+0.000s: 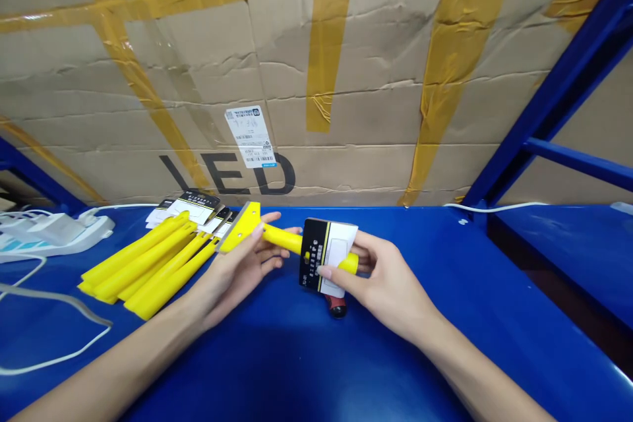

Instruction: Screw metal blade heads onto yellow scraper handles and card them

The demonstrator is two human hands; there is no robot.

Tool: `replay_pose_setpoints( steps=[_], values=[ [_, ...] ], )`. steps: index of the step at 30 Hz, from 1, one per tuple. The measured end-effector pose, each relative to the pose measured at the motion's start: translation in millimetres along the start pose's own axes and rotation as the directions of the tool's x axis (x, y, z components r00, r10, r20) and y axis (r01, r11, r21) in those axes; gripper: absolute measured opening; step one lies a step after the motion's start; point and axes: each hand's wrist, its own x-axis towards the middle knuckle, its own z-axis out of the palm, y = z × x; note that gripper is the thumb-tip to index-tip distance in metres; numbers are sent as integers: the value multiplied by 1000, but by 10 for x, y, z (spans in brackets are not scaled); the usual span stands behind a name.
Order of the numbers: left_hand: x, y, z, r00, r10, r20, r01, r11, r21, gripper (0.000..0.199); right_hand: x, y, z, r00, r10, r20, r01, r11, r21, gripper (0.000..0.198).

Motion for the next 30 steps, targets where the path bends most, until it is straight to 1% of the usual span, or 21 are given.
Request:
replay_pose_setpoints(
  steps=[2,4,6,8,9,12,14,16,18,19,21,22,25,27,30],
  values=[
    [13,6,-12,994,75,-84,-73,997,24,30,21,19,-11,1000,9,-24,-9,999,33,40],
    [34,5,-38,977,140,-158,-134,990,49,29,37,36,-27,999,-4,-34,4,1000,-5,41],
    [59,0,-69,969,166,-186,-161,986,41,27,45,36,-43,998,-39,-51,36,997,-63,43],
    [79,1,-92,967,184,-175,-181,983,38,23,43,15,-58,997,-54,-57,50,996,-71,45],
    [83,5,-98,967,196,-162,-191,980,51,21,39,-1,-66,998,-42,-48,40,998,-54,47],
    [70,25,-93,969,225,-105,-212,969,126,21,20,-56,-96,999,33,10,-33,999,17,50],
    [49,39,-79,972,225,-73,-210,962,175,23,2,-87,-129,997,67,40,-69,997,35,50],
    [32,49,-69,974,213,-80,-192,958,211,32,-19,-108,-171,990,106,88,-111,992,62,50],
    [27,52,-69,972,202,-119,-171,958,229,46,-36,-122,-214,967,176,185,-201,971,128,52],
    [30,52,-73,970,199,-138,-163,958,237,51,-42,-129,-230,946,213,246,-257,952,166,55],
    [39,48,-86,967,201,-160,-154,953,263,51,-48,-144,-246,902,262,343,-344,916,206,58],
    [43,45,-94,965,205,-161,-155,948,278,48,-49,-153,-243,891,270,364,-358,912,201,59],
    [45,37,-111,965,225,-135,-176,936,304,43,-55,-179,-215,896,254,365,-320,938,131,52],
    [37,36,-112,967,230,-107,-187,932,311,43,-62,-187,-199,893,252,373,-303,949,86,47],
    [24,45,-105,970,233,-70,-197,921,335,46,-61,-173,-192,882,283,377,-322,946,43,43]
  ],
)
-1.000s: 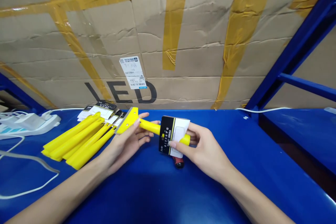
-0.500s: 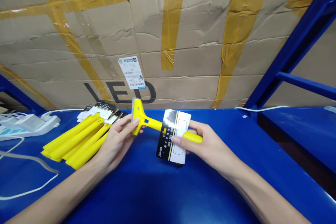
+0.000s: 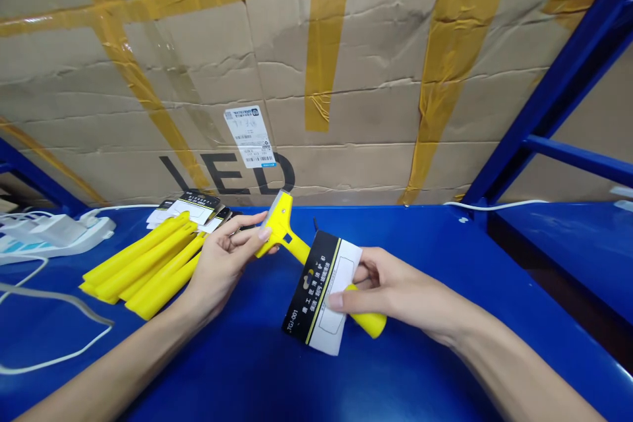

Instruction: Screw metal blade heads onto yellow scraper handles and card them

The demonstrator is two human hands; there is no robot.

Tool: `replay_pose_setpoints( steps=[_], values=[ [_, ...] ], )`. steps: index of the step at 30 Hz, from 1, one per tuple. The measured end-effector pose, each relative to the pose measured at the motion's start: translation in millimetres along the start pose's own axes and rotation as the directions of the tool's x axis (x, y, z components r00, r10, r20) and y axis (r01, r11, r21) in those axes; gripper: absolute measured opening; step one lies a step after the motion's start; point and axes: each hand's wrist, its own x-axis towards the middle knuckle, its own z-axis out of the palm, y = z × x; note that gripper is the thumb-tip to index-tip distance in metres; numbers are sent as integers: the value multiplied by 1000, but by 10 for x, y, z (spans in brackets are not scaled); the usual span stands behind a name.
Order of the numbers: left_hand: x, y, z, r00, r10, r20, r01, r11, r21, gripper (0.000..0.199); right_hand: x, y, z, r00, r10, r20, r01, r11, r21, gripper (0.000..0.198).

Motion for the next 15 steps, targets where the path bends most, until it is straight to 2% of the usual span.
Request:
replay_pose_setpoints(
  steps=[5,11,15],
  values=[
    [-18,16,11,1000,-8,-3,8,999,38,44,57,38,27,986,-64,-156,67,998,14,39],
    [-96,-1,85,984,-98,146,84,991,100,37,67,53,156,993,-121,8,119,980,158,32],
    [-126,-3,136,966,-88,241,70,994,83,32,105,109,231,990,-97,-100,125,939,321,41]
  ],
)
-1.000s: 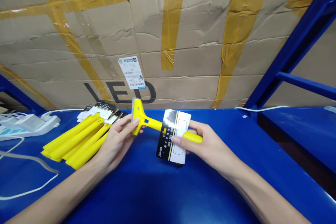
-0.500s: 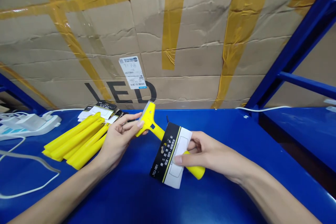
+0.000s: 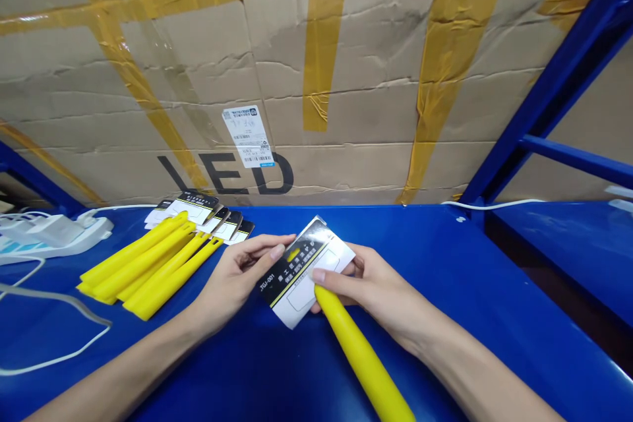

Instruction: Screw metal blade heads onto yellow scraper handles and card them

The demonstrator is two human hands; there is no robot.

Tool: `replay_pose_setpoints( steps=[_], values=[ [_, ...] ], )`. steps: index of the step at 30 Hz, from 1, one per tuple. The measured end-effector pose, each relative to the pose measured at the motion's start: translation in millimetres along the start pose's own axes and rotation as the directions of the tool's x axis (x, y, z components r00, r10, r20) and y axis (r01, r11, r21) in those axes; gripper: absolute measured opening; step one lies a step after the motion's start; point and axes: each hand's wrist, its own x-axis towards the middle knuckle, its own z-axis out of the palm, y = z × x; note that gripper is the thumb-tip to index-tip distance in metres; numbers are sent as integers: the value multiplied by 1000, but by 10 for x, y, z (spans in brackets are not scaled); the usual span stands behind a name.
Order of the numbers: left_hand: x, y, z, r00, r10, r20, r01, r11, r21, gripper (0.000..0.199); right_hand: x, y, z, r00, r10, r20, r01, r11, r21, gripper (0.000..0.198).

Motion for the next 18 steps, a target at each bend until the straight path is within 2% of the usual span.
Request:
replay_pose_setpoints(
  steps=[3,5,8,10,12,15,18],
  values=[
    [-4,-2,19,994,-55,97,74,977,-200,41,23,22,16,997,-2,-83,13,990,138,45],
    [-11,-5,26,982,-114,149,162,917,-364,48,31,7,17,986,-10,-164,47,974,222,44],
    [-25,-3,31,961,-184,204,260,851,-456,62,49,-19,9,943,-110,-313,199,944,265,47],
    [-36,1,37,944,-221,245,309,854,-419,67,67,-20,6,907,-186,-379,290,927,239,51],
    [-49,0,51,930,-223,294,317,889,-331,67,83,-6,16,884,-213,-417,325,920,218,53],
    [-75,-24,82,905,-202,374,289,937,-193,64,98,26,48,877,-212,-430,337,910,239,52],
    [-90,-59,87,899,-214,382,283,950,-134,58,113,46,36,876,-211,-433,326,921,211,43]
  ],
)
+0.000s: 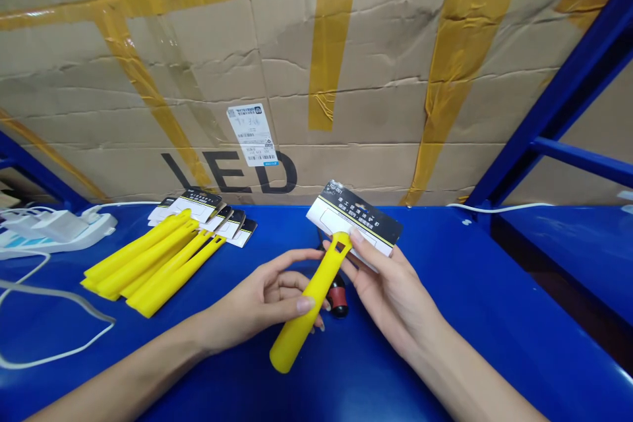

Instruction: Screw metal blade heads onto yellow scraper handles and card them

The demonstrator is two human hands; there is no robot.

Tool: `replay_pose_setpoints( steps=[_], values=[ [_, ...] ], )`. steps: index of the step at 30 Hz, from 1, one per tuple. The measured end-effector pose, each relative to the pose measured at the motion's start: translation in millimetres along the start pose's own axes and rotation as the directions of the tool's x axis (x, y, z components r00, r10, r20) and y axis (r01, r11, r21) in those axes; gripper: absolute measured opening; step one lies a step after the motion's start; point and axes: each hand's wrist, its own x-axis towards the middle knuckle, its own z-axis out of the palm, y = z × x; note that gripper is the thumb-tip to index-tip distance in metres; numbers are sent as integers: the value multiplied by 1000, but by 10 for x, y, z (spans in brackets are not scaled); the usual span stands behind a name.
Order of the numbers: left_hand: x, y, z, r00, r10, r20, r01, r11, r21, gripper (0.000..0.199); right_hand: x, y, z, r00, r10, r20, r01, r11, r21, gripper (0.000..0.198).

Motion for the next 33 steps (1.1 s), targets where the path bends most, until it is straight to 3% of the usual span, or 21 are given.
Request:
replay_pose_setpoints(
  steps=[4,9,11,14,18,24,27,31,33],
  values=[
    [0,33,-118,999,-31,-15,33,983,179,47,102,-21,-128,999,-16,-30,13,995,-96,27],
    [-3,171,-303,999,23,-46,-4,928,372,42,208,-72,-238,999,26,-46,-34,981,-191,27],
    [-31,229,-339,997,77,-19,-57,866,497,41,232,-84,-224,998,46,-46,-56,973,-225,30],
    [-124,313,-388,979,202,-4,-142,702,698,42,289,-89,-170,999,45,-16,-48,950,-309,36],
    [-331,372,-485,960,278,-39,-120,532,838,41,414,-79,-40,999,19,46,3,895,-445,38],
    [-584,320,-577,921,361,-146,-34,448,893,33,695,-40,387,991,25,131,52,833,-550,39],
    [-691,446,-676,893,416,-173,24,339,941,26,858,-16,708,984,29,174,67,852,-520,36],
    [-935,764,-961,786,598,-158,75,161,984,21,1051,61,1231,978,43,204,67,860,-505,26],
    [-1083,882,-1151,752,629,-198,157,121,980,24,1143,150,1514,975,34,221,93,838,-538,20]
  ],
)
